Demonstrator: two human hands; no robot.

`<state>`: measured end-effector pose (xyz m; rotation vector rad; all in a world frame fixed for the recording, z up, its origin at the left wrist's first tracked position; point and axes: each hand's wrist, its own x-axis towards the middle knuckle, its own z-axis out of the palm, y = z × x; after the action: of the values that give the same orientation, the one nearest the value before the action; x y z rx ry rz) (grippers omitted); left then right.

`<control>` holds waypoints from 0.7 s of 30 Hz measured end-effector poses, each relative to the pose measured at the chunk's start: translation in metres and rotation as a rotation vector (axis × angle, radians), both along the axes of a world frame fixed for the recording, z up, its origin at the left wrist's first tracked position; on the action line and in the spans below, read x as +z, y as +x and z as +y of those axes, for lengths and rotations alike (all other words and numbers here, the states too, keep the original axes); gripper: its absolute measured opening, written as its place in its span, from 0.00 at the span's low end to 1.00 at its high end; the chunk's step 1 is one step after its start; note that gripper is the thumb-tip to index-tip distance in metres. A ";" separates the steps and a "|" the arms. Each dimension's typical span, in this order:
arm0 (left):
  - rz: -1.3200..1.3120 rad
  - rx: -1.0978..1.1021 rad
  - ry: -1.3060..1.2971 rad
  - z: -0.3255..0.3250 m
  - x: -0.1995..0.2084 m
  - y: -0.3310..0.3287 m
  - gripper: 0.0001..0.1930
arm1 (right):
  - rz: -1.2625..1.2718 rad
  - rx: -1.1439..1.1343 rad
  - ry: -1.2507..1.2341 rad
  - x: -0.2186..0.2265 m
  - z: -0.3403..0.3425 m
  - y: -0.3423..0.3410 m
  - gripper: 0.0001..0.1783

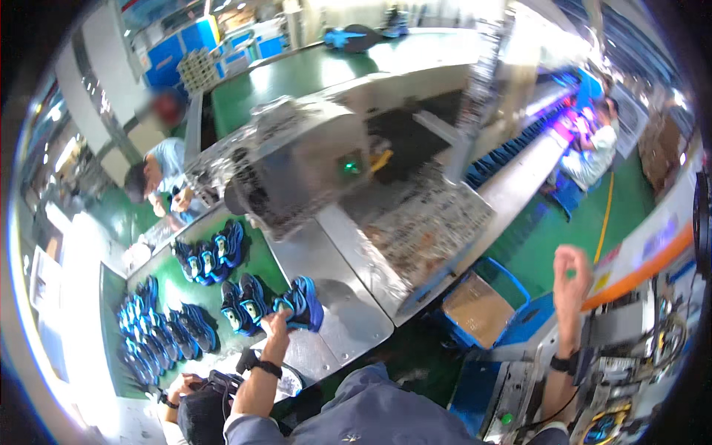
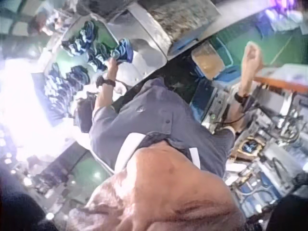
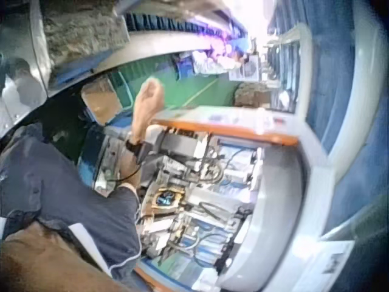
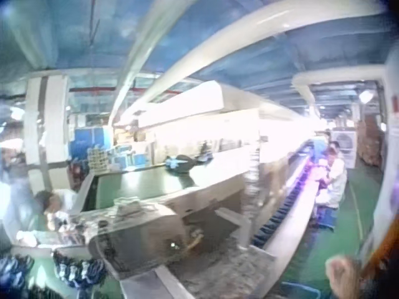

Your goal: Operate industrial shoe-lasting and pressing machines to assemble footwear.

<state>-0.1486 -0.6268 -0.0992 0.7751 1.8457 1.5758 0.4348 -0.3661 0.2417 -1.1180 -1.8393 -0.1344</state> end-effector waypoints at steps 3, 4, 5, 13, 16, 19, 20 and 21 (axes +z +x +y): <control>-0.384 0.483 -0.162 0.088 0.041 -0.037 0.21 | -0.138 0.126 0.013 0.085 0.075 -0.101 0.10; -0.266 0.553 -0.145 0.109 0.044 -0.054 0.16 | -0.188 0.135 -0.004 0.110 0.101 -0.133 0.11; -0.227 0.530 -0.170 0.118 0.041 -0.082 0.17 | -0.220 0.144 -0.006 0.131 0.129 -0.170 0.12; 0.070 0.623 -0.181 0.208 -0.064 -0.294 0.20 | -0.557 0.230 -0.005 0.196 0.362 -0.421 0.30; 0.495 0.565 -0.660 0.235 -0.113 -0.324 0.28 | -0.633 0.210 -0.019 0.201 0.415 -0.503 0.38; 0.346 0.430 -0.600 0.266 -0.108 -0.304 0.34 | -0.687 0.223 -0.066 0.187 0.469 -0.538 0.38; 0.403 0.435 -0.599 0.268 -0.103 -0.296 0.33 | -0.784 0.150 0.014 0.188 0.471 -0.554 0.35; 0.303 0.374 -0.644 0.276 -0.084 -0.294 0.31 | -0.805 0.145 -0.135 0.194 0.474 -0.563 0.34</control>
<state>-0.4424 -0.3510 -0.1832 0.3946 2.6392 0.9691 -0.1284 0.1074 0.4359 -1.0995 -2.6659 -0.4291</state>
